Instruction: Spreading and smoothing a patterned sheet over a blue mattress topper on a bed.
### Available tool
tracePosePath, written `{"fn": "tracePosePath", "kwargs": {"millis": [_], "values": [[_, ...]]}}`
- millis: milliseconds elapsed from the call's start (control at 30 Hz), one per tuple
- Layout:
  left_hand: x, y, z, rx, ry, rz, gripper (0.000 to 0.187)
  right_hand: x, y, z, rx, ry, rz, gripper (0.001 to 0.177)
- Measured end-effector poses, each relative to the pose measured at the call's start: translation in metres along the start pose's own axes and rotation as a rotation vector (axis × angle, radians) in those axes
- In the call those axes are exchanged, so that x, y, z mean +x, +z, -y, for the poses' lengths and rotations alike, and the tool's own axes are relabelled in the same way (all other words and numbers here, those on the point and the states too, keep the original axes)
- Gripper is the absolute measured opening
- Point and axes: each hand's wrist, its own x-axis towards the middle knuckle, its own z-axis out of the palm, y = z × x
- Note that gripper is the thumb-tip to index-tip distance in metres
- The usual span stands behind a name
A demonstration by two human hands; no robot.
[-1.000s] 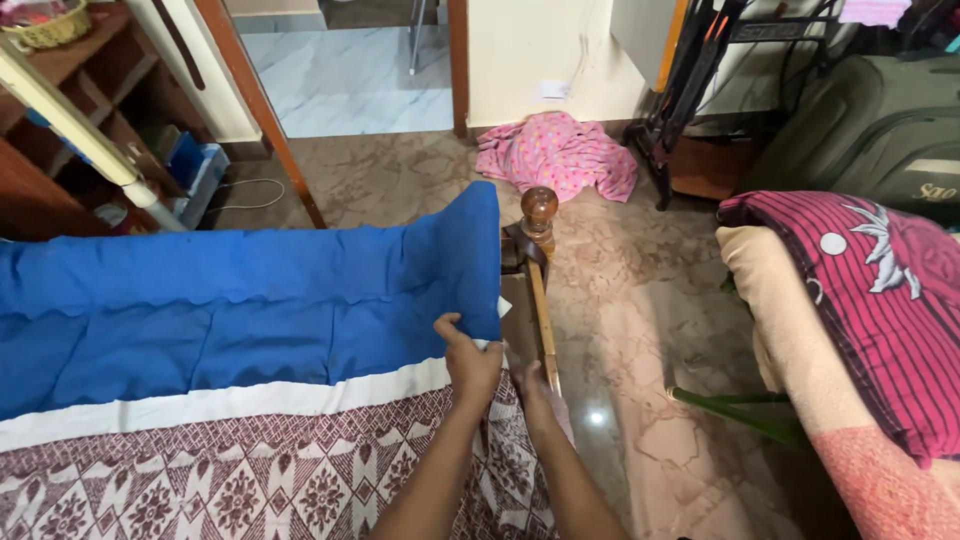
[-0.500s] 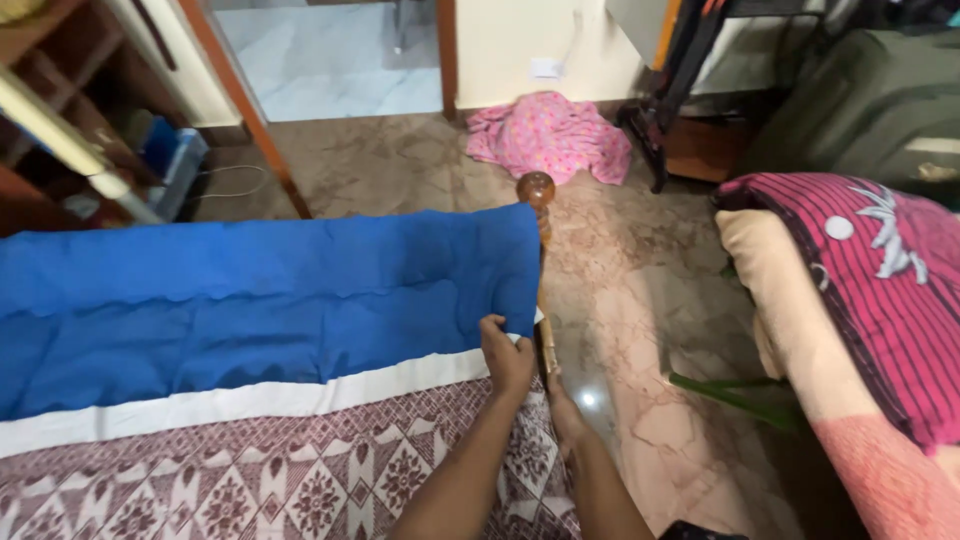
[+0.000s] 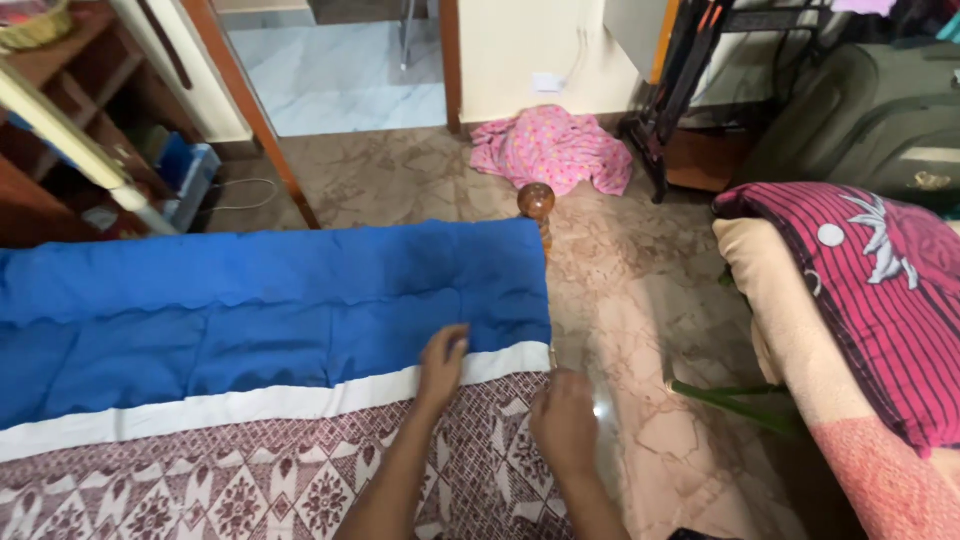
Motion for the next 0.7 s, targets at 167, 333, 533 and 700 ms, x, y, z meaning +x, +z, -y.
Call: {"fn": "tracePosePath", "kwargs": {"millis": [167,333,533,700], "values": [[-0.107,-0.082,-0.061,1.16,0.052,-0.006,0.056,-0.032,0.005,0.026,-0.366,-0.649,0.217,0.073],[-0.13,-0.103,-0.085,1.38,-0.383,0.274,0.074,-0.025,0.033,0.015,-0.313,-0.771,0.006,0.076],[-0.113,-0.119,-0.082,1.279,-0.496,0.39,0.065,-0.034,0.03,0.029,-0.51,-0.561,0.205,0.075],[-0.176,-0.205,-0.024,0.965,-0.244,0.224,0.058,-0.029,0.037,0.029,-0.638,-0.556,0.207,0.07]]}}
